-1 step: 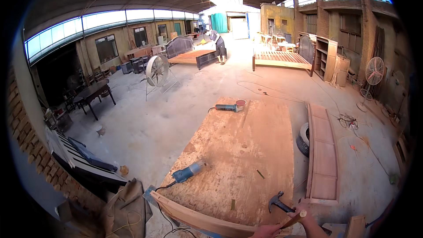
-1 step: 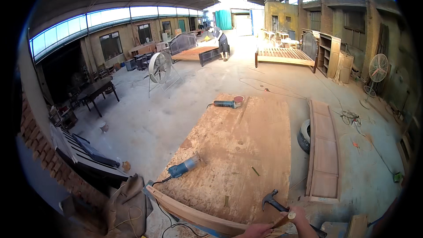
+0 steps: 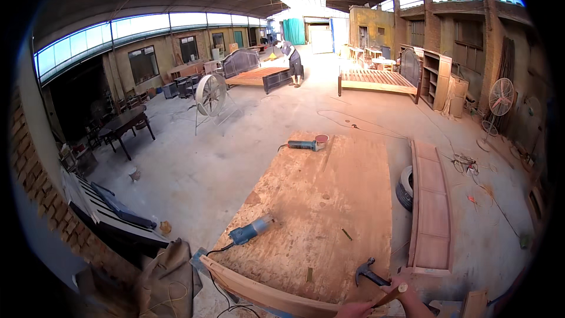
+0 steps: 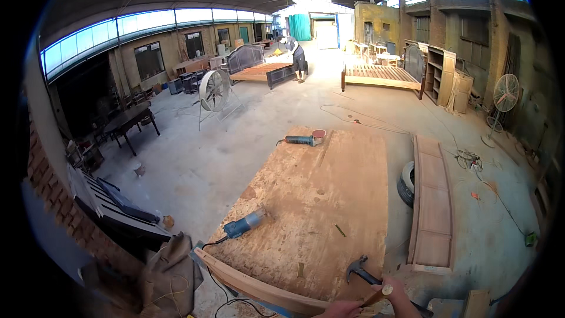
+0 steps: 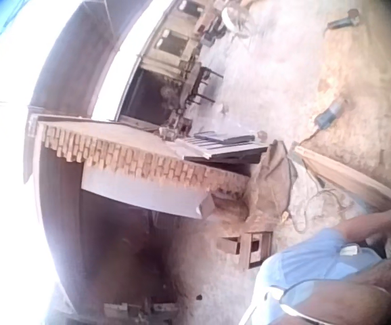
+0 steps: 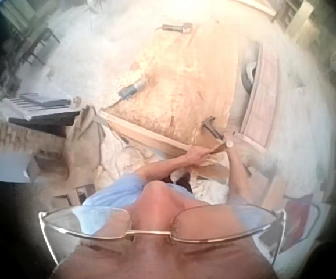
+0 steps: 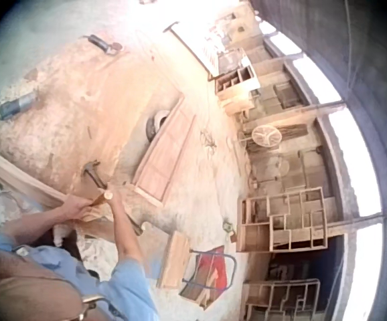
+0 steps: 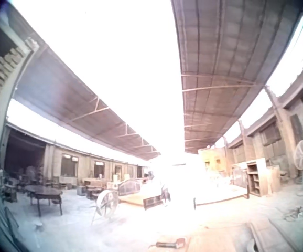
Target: The person uses a handheld electric router to shape a wooden piece, then hammers a nail into it and chisels a recess. They place a metal hinge on the wood and hammer another nail to secure it. The work is performed on a workbench in a workshop.
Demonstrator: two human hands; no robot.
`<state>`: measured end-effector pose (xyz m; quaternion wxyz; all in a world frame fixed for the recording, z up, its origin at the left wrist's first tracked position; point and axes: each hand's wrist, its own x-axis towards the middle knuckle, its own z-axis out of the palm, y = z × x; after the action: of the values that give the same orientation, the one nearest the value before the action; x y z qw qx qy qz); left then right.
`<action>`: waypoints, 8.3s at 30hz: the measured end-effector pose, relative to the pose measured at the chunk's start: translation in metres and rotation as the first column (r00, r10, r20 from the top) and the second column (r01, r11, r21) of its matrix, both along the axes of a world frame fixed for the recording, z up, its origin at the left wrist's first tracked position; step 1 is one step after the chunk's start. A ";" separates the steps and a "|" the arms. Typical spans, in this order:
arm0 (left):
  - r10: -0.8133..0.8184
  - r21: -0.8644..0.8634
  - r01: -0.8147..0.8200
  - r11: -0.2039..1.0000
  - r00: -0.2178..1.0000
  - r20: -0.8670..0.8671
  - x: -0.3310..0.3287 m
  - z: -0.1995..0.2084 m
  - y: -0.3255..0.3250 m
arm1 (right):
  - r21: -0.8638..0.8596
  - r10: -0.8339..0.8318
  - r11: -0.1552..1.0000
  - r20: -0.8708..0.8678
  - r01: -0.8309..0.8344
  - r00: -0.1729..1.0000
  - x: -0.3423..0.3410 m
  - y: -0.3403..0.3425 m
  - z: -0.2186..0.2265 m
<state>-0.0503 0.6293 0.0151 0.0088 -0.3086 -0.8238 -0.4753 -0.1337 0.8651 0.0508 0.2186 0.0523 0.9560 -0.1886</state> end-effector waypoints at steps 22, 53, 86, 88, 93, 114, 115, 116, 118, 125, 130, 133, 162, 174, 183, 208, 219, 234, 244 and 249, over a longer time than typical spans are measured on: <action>0.110 -0.022 -0.108 0.994 0.983 0.146 0.014 0.007 0.005 | -0.854 -0.107 0.520 -0.063 0.002 0.992 0.043 -0.014 0.037; -0.003 -0.703 0.048 0.709 0.998 0.066 -0.014 0.034 -0.110 | -0.887 -0.630 0.454 -0.252 0.085 0.735 0.065 -0.112 0.047; -0.053 -0.487 -0.039 0.872 0.984 -0.172 -0.009 0.047 -0.086 | -0.936 -0.751 0.232 -0.001 0.264 0.660 0.206 -0.047 0.154; -0.049 -0.344 -0.055 0.937 0.958 -0.284 -0.004 0.059 -0.072 | -0.954 -0.733 0.211 -0.011 0.213 0.681 0.229 -0.059 0.145; -0.084 -0.387 0.020 0.922 0.985 -0.149 0.011 0.052 -0.005 | -0.980 -0.690 0.133 0.018 0.151 0.723 0.274 -0.073 0.123; -0.140 -0.657 0.076 0.750 0.989 -0.046 -0.004 0.037 0.029 | -0.797 -0.765 0.254 0.182 0.548 0.618 0.315 -0.095 0.127; -0.149 -0.663 0.110 0.741 0.989 -0.003 -0.007 0.037 0.029 | -0.791 -0.782 0.287 0.132 0.540 0.609 0.305 -0.101 0.149; -0.158 -0.668 0.145 0.730 0.987 0.041 -0.013 0.036 0.028 | -0.784 -0.798 0.318 0.083 0.533 0.597 0.295 -0.103 0.165; -0.209 -0.662 0.169 0.730 0.978 0.020 -0.007 0.049 0.034 | -0.818 -0.814 0.296 0.055 0.493 0.579 0.298 -0.084 0.169; -0.461 -0.374 0.553 0.744 0.831 0.312 0.058 0.061 -0.017 | -0.900 -0.743 -0.035 0.313 0.434 0.591 0.315 -0.078 0.119; -0.195 -0.353 0.230 0.907 0.972 0.132 0.045 0.073 -0.041 | -0.709 -0.633 0.143 0.472 0.691 0.614 0.342 -0.085 0.096; -0.012 -0.378 0.008 0.926 1.000 -0.008 0.014 0.073 -0.048 | -0.868 -0.646 0.089 0.323 0.488 0.692 0.328 -0.095 0.097; -0.031 -0.672 0.109 0.733 0.991 0.127 -0.015 0.045 -0.017 | -0.602 -0.575 -0.054 0.671 0.797 0.468 0.277 -0.129 0.092; -0.042 -0.620 0.055 0.783 0.999 0.035 -0.012 0.040 -0.020 | -0.655 -0.696 0.024 0.531 0.755 0.483 0.291 -0.154 0.041; -0.057 -0.584 0.085 0.807 0.996 0.067 -0.026 0.034 -0.042 | -0.628 -0.636 0.072 0.569 0.775 0.521 0.289 -0.141 0.064; -0.116 -0.701 0.198 0.685 0.980 0.163 -0.030 0.041 -0.044 | -0.633 -0.577 -0.041 0.647 0.773 0.499 0.286 -0.162 0.069; -0.095 -0.667 0.194 0.719 0.979 0.182 -0.028 0.050 -0.042 | -0.561 -0.563 0.069 0.661 0.825 0.496 0.260 -0.162 0.101; -0.086 -0.704 0.213 0.678 0.973 0.212 -0.030 0.049 -0.041 | -0.577 -0.412 -0.510 0.815 0.638 0.407 0.284 -0.186 0.050; -0.117 -0.692 0.252 0.677 0.965 0.236 -0.030 0.051 -0.043 | -0.628 -0.581 -0.036 0.647 0.778 0.495 0.276 -0.173 0.072; -0.110 -0.705 0.237 0.668 0.969 0.221 -0.028 0.053 -0.040 | -0.642 -0.581 -0.069 0.648 0.763 0.492 0.278 -0.175 0.062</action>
<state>-0.0784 0.5888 0.0676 -0.2256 -0.3246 -0.9091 -0.1317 0.1440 0.6901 0.1126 0.1633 0.4088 0.5014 -0.7449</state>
